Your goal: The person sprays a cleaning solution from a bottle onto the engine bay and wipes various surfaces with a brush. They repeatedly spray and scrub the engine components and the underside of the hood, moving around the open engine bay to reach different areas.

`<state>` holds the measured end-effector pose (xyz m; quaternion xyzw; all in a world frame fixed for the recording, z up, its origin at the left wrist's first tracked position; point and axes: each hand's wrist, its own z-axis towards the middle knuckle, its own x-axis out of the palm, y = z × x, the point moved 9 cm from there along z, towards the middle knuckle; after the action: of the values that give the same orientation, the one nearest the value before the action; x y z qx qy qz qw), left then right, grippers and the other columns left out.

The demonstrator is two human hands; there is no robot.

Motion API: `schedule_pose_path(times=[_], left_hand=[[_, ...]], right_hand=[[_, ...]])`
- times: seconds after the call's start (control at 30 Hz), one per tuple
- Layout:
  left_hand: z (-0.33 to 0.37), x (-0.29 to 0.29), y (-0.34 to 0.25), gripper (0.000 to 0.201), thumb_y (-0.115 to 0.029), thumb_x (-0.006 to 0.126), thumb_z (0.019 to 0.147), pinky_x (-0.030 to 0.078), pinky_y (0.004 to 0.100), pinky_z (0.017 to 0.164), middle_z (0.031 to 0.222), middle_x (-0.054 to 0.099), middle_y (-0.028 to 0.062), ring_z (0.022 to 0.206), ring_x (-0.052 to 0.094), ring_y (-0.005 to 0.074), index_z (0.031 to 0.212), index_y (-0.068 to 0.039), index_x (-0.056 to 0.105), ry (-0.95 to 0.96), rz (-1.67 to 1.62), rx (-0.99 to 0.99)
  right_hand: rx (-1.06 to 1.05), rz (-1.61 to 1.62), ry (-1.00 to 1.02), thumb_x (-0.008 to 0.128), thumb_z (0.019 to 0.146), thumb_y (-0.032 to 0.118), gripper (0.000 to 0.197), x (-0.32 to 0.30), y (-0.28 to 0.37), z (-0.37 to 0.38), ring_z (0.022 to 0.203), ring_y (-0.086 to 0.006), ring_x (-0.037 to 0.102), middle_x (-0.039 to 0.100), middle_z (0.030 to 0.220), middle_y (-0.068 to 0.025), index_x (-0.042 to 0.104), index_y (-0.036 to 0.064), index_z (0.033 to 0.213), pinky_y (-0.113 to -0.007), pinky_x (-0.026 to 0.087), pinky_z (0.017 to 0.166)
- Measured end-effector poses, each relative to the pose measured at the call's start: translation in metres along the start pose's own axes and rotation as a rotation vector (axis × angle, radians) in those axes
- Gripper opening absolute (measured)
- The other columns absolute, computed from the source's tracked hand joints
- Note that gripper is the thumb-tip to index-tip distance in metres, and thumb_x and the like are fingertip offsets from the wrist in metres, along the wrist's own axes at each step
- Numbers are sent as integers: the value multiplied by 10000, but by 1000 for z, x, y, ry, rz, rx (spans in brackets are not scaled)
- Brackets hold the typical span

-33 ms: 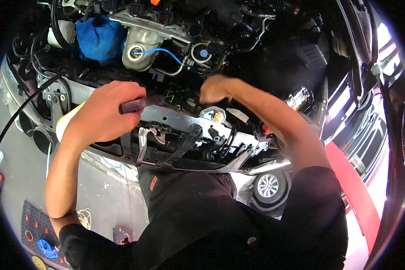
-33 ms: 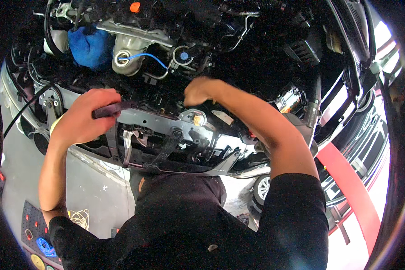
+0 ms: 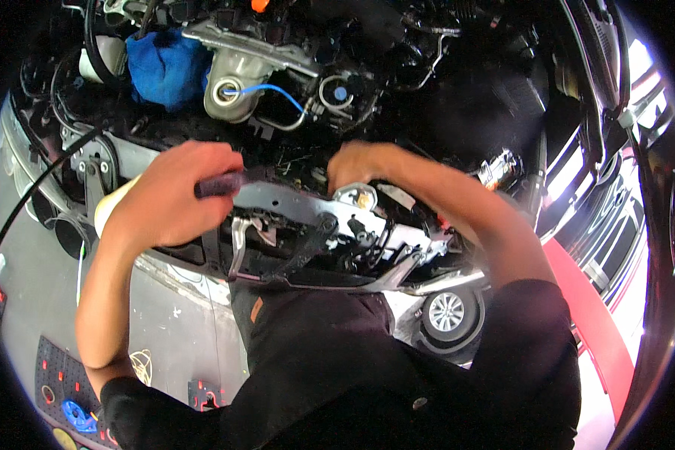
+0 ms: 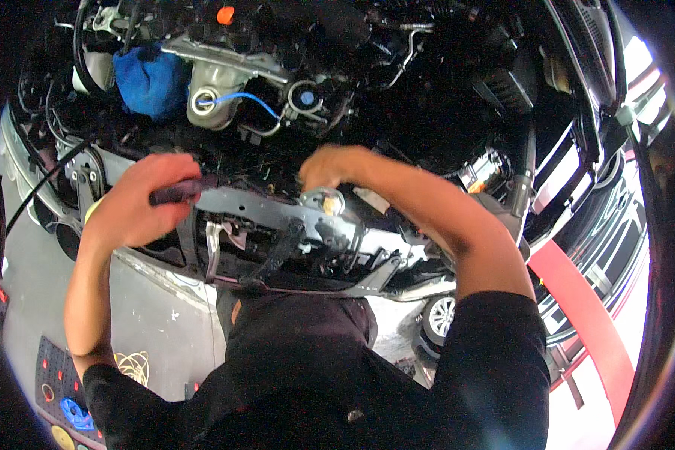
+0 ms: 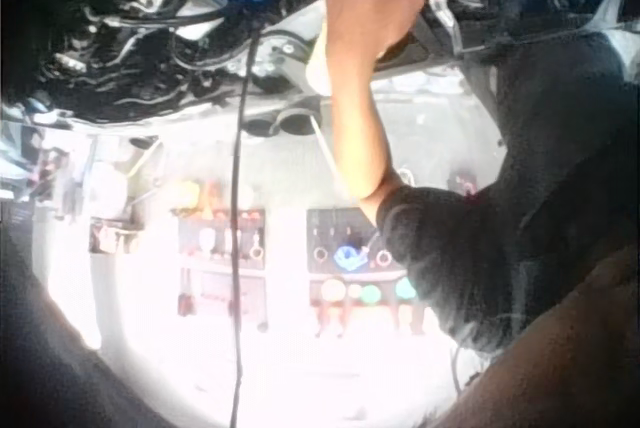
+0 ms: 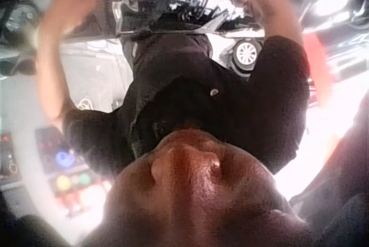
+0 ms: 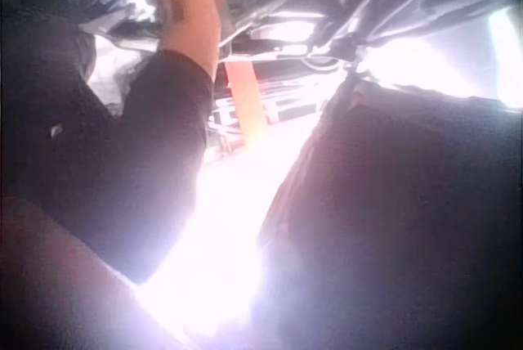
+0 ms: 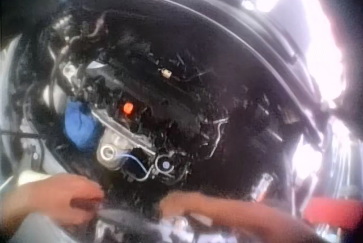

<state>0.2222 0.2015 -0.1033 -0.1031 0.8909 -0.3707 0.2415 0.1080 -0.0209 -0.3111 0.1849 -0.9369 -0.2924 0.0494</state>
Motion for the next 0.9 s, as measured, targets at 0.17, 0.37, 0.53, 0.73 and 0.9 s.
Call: schedule_pose_path(times=[0.17, 0.37, 0.53, 0.73, 0.9], left_hand=[[-8, 2, -3, 526, -103, 752, 765, 463, 455, 1117, 1335, 676, 174, 1301, 597, 378, 1284, -62, 679, -26, 6, 56], [-1, -2, -17, 368, -100, 684, 784, 490, 465, 1007, 1177, 676, 149, 1161, 608, 400, 1149, -57, 668, -128, 17, 174], [7, 11, -17, 307, -136, 637, 797, 494, 504, 931, 1086, 661, 154, 1099, 609, 403, 1085, -32, 653, -141, 111, 77], [2, 7, -42, 286, -154, 629, 800, 492, 514, 896, 1030, 661, 156, 1067, 613, 397, 1052, -22, 659, -226, 55, 142], [5, 9, -47, 230, -149, 616, 787, 475, 540, 862, 1006, 640, 169, 1047, 601, 423, 975, -17, 623, -322, 77, 112]], right_hand=[[176, 24, -198, 539, 927, 435, 484, -36, -48, -5, 1053, -439, 717, 758, 1068, -251, 800, 46, 1047, -530, 560, 899], [-484, 31, -342, 553, 1002, 363, 387, -3, 30, -21, 854, -356, 686, 760, 979, -176, 805, 69, 994, -444, 533, 877], [-369, 1373, -585, 470, 1081, 345, 515, -43, -52, -111, 1206, -302, 695, 736, 1249, -224, 671, -83, 1286, -389, 494, 1095], [-102, 1918, -727, 230, 1128, 502, 754, -17, -85, -149, 1317, -385, 638, 625, 1425, -301, 475, -111, 1491, -448, 419, 1187], [62, 1854, -853, 304, 1120, 477, 721, -6, -104, -152, 1405, -360, 565, 557, 1514, -289, 424, -93, 1544, -471, 328, 1254]])
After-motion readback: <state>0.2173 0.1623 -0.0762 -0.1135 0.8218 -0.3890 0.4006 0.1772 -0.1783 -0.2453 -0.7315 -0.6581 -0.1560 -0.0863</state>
